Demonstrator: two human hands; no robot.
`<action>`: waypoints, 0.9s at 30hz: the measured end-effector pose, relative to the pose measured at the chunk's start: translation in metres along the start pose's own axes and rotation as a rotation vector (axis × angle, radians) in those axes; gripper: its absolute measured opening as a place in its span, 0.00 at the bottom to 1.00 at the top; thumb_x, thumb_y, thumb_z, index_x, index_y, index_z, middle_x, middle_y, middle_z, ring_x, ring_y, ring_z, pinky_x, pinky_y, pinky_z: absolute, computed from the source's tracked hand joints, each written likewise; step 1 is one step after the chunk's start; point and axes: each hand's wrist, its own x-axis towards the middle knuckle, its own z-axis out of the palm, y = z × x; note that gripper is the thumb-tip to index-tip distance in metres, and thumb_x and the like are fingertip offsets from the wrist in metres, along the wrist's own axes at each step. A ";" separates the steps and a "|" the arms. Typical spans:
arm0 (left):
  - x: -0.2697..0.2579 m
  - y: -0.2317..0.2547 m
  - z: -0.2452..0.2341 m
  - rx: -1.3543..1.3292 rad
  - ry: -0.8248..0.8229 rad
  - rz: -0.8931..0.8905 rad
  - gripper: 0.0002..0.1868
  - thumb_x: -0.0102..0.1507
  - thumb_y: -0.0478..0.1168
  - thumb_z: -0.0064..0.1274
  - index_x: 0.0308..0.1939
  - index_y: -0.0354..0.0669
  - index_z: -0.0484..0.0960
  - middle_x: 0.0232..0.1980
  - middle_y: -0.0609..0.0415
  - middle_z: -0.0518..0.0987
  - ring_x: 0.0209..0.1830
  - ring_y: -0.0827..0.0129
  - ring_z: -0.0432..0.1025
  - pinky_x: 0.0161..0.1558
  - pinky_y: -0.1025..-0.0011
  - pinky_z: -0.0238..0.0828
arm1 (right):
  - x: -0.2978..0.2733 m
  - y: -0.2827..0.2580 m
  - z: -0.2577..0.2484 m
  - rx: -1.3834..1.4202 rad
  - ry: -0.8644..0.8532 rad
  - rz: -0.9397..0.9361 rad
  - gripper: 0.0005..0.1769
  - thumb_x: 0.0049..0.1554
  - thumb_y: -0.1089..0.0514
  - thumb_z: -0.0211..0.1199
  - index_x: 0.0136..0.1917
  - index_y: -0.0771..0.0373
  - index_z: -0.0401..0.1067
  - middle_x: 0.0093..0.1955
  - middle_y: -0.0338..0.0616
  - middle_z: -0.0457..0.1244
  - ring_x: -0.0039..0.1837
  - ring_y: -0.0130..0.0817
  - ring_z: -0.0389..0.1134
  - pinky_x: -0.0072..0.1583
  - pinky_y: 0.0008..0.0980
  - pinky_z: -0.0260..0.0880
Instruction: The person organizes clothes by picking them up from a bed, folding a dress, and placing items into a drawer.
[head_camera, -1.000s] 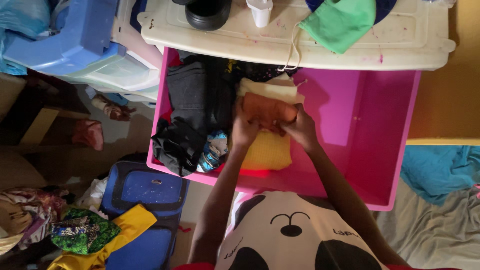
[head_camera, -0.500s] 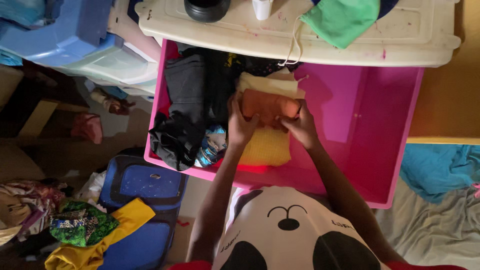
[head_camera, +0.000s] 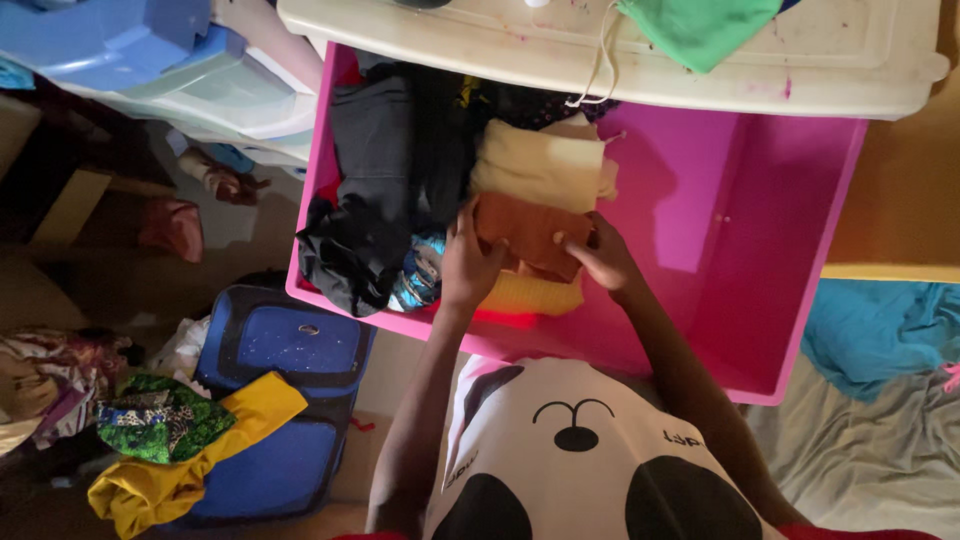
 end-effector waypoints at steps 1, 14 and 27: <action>-0.003 0.003 -0.004 -0.009 -0.029 -0.065 0.42 0.56 0.37 0.63 0.73 0.41 0.63 0.63 0.33 0.73 0.59 0.37 0.72 0.56 0.54 0.72 | -0.001 -0.002 0.001 -0.039 -0.003 0.023 0.29 0.57 0.49 0.67 0.61 0.71 0.65 0.50 0.46 0.66 0.51 0.32 0.68 0.50 0.34 0.69; -0.032 0.010 -0.026 -0.023 0.018 -0.017 0.39 0.54 0.32 0.60 0.69 0.44 0.66 0.65 0.40 0.72 0.63 0.41 0.71 0.60 0.55 0.72 | -0.030 -0.012 0.022 -0.013 -0.055 0.132 0.37 0.55 0.48 0.68 0.70 0.68 0.61 0.54 0.49 0.65 0.51 0.34 0.66 0.49 0.32 0.68; -0.025 -0.010 -0.007 0.695 -0.429 0.411 0.46 0.46 0.40 0.65 0.69 0.38 0.69 0.75 0.45 0.63 0.78 0.50 0.53 0.75 0.49 0.51 | -0.052 -0.064 0.062 -1.085 -0.090 -0.697 0.57 0.45 0.37 0.74 0.77 0.65 0.56 0.78 0.55 0.52 0.80 0.54 0.49 0.76 0.55 0.49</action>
